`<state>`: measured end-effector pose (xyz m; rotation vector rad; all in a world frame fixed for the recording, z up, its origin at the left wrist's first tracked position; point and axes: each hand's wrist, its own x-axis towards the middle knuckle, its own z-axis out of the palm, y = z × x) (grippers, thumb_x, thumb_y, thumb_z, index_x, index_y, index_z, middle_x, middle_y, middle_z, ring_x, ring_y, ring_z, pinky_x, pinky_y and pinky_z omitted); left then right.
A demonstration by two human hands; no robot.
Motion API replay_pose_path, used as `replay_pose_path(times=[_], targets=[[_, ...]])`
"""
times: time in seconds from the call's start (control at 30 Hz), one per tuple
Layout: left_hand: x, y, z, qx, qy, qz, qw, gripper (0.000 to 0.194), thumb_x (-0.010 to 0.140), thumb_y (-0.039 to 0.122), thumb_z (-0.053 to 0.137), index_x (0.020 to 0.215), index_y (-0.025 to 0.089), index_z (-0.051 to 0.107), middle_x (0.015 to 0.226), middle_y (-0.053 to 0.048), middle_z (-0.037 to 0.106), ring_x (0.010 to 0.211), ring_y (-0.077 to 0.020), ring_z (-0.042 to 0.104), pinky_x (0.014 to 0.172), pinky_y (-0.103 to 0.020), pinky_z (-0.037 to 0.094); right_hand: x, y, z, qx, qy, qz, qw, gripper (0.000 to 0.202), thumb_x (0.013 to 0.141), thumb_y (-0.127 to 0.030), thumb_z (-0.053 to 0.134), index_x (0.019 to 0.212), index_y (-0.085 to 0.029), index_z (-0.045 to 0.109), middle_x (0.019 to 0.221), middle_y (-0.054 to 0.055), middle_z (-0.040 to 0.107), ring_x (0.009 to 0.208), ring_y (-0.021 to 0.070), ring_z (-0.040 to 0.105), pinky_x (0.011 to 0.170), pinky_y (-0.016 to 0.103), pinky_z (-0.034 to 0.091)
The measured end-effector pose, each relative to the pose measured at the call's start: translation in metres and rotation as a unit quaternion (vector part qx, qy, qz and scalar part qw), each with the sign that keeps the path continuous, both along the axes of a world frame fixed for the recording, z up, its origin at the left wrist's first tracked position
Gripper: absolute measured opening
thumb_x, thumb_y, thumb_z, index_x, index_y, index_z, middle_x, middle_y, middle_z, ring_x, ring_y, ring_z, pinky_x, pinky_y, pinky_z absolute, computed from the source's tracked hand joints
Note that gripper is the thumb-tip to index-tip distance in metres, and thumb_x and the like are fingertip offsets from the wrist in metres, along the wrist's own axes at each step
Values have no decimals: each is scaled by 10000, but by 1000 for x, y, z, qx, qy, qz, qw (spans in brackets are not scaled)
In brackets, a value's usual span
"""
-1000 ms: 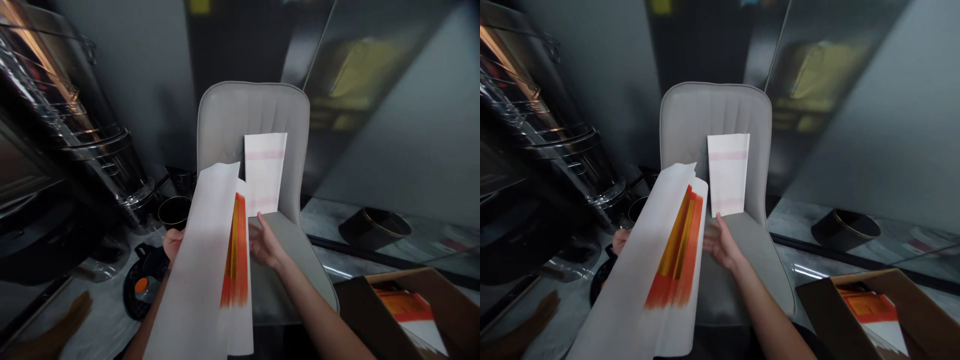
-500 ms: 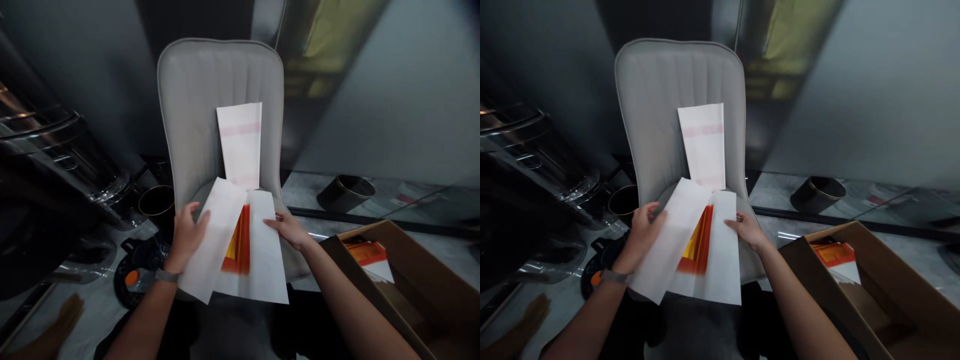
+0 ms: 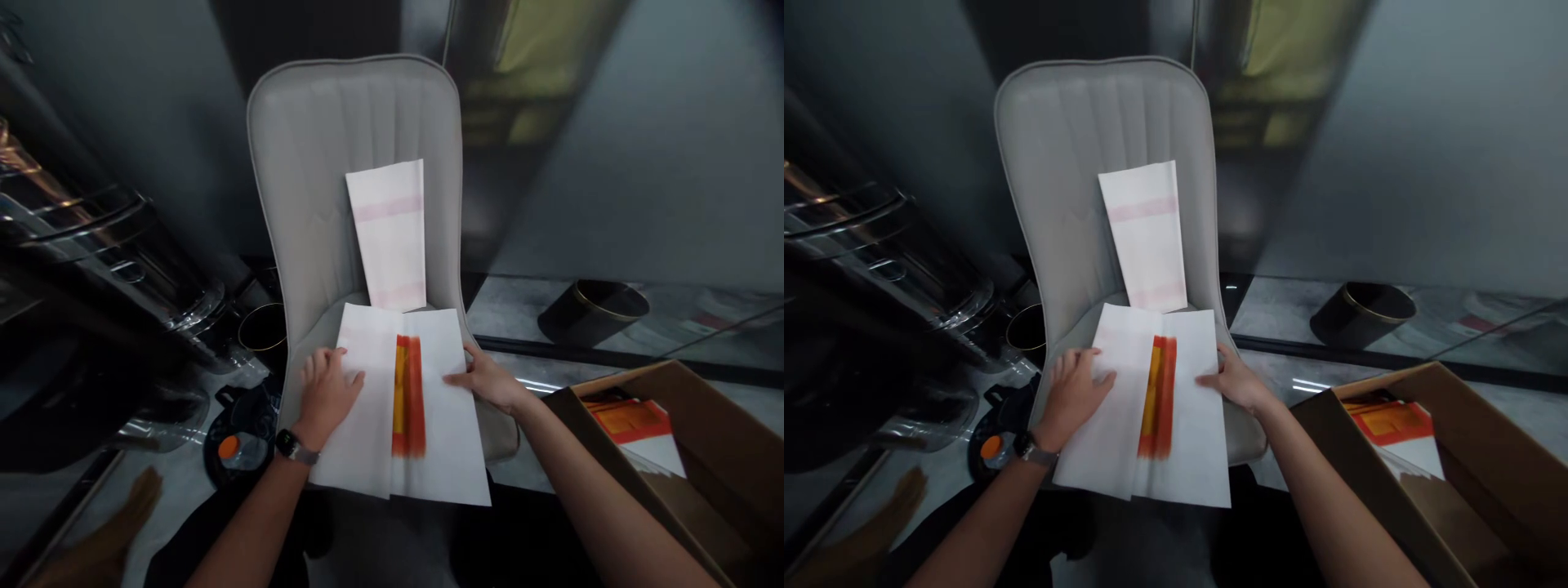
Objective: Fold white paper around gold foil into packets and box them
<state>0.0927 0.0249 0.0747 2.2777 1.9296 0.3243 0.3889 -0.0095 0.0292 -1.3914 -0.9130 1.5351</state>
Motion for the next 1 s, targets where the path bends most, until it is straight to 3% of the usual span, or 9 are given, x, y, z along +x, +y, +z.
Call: replay_pose_path(times=[0.1, 0.2, 0.37, 0.43, 0.5, 0.6, 0.73, 0.87, 1.0], targets=[[24, -16, -13, 48, 2, -39, 998, 755, 852, 516, 722, 1479, 202, 441, 1613, -199, 312, 1490, -433, 288, 1171, -591, 279, 1, 0, 3, 1, 15, 12, 1000, 816, 638, -268, 901, 1345, -263, 493, 968, 65, 785, 874, 328, 762, 795, 505, 635], [39, -25, -29, -12, 6, -93, 996, 844, 859, 520, 718, 1541, 168, 365, 1671, -223, 226, 1556, -442, 139, 1229, -607, 165, 0, -1, 5, 5, 18, 25, 1000, 762, 636, -270, 896, 1296, -271, 517, 967, 54, 786, 839, 312, 766, 750, 477, 645], [37, -24, -34, -51, -19, -102, 993, 525, 911, 381, 641, 1356, 117, 550, 1562, -236, 436, 1508, -423, 306, 1211, -558, 268, 4, -4, -3, 7, 0, 14, 1000, 730, 622, -233, 887, 1258, -261, 529, 959, 42, 787, 876, 299, 765, 751, 442, 648], [34, -20, -25, -43, -41, -113, 992, 299, 894, 250, 602, 1154, 110, 643, 1383, -225, 597, 1395, -379, 474, 1164, -499, 351, 6, -3, -7, 9, -9, 18, 1000, 738, 633, -233, 883, 1277, -262, 525, 974, 50, 786, 892, 305, 763, 747, 441, 647], [27, -12, -9, -69, -84, -112, 988, 134, 867, 192, 553, 927, 140, 662, 1084, -158, 709, 1133, -309, 640, 1019, -429, 464, 10, -2, -8, 13, -24, 21, 999, 773, 656, -239, 875, 1333, -268, 503, 973, 56, 783, 882, 305, 763, 730, 436, 645], [-1, 7, 20, -152, -180, -86, 968, 176, 855, 302, 535, 748, 187, 616, 774, -40, 678, 772, -220, 646, 721, -327, 485, 21, -1, -7, 3, -69, 13, 998, 853, 679, -238, 865, 1422, -259, 448, 890, 39, 768, 778, 281, 757, 654, 402, 631], [-70, 31, 45, -171, -264, -29, 949, 290, 757, 478, 584, 699, 194, 598, 666, 21, 594, 640, -170, 552, 572, -259, 379, 43, -2, -6, -21, -127, -21, 991, 931, 680, -252, 873, 1486, -233, 407, 809, 21, 733, 675, 253, 730, 581, 366, 605], [-125, 40, 34, -207, -249, 35, 945, 321, 658, 511, 636, 637, 192, 608, 631, 14, 587, 623, -175, 544, 566, -258, 377, 56, -7, -12, -16, -108, -24, 994, 1020, 657, -266, 898, 1524, -229, 363, 852, 40, 746, 723, 260, 740, 634, 373, 620], [-142, 37, 13, -259, -226, 34, 938, 329, 608, 514, 692, 605, 190, 636, 605, -1, 591, 605, -186, 548, 533, -261, 366, 55, -10, -14, -30, -104, -24, 994, 1081, 650, -299, 923, 1551, -237, 328, 862, 51, 759, 695, 268, 741, 593, 374, 617]])
